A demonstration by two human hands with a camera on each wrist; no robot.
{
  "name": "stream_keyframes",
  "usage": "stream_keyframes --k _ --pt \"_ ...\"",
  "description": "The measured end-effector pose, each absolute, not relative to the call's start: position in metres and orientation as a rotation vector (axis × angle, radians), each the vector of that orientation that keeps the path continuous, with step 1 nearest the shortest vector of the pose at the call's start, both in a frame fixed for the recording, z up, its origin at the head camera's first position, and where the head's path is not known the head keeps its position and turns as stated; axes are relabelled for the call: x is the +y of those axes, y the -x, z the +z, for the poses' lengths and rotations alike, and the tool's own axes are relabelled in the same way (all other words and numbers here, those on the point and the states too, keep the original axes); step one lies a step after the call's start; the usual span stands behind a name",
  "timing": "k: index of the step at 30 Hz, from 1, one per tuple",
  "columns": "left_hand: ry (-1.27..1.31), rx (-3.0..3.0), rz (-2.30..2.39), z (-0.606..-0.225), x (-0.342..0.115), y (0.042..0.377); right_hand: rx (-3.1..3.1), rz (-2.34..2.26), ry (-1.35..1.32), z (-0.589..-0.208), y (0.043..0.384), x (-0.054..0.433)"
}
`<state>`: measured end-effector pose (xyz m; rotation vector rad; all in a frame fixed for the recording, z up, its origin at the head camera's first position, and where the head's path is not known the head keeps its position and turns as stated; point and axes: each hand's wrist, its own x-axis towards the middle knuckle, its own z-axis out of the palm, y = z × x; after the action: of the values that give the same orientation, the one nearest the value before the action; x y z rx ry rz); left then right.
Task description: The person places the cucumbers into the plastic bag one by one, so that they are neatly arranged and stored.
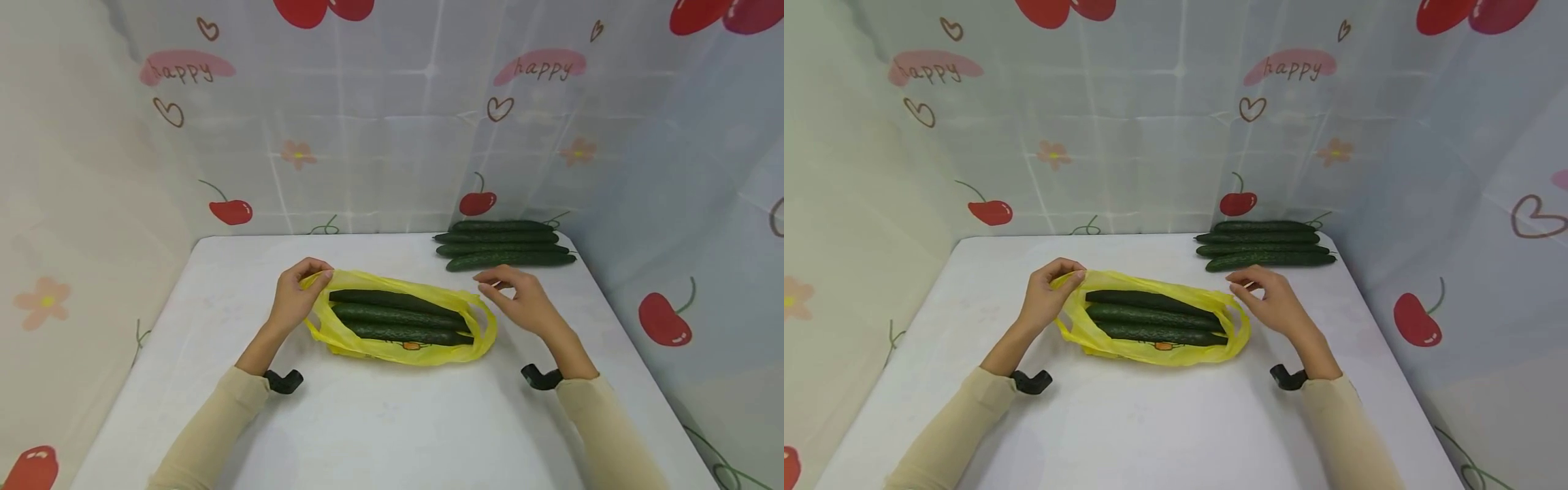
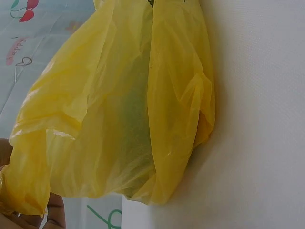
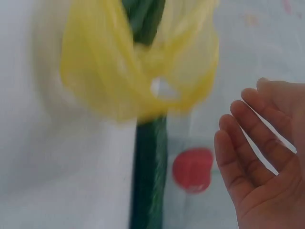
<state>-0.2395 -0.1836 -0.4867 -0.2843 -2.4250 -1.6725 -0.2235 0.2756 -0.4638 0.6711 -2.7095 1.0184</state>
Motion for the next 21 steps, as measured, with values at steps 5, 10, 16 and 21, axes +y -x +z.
stream_keyframes --k 5,10,16,21 --pt "0.292 -2.424 -1.677 -0.471 -0.177 0.229 -2.809 1.032 -0.392 -0.481 0.252 0.322" --pt "0.317 -2.425 -1.662 -0.465 -0.175 0.224 -2.83 1.042 -0.191 -0.497 0.272 0.365" --pt "0.312 -2.411 -1.679 -0.465 -0.176 0.223 -2.829 1.015 -0.094 -0.507 0.291 0.386" --pt "0.299 -2.408 -1.689 -0.465 -0.174 0.223 -2.903 0.874 0.021 -0.517 0.306 0.389"
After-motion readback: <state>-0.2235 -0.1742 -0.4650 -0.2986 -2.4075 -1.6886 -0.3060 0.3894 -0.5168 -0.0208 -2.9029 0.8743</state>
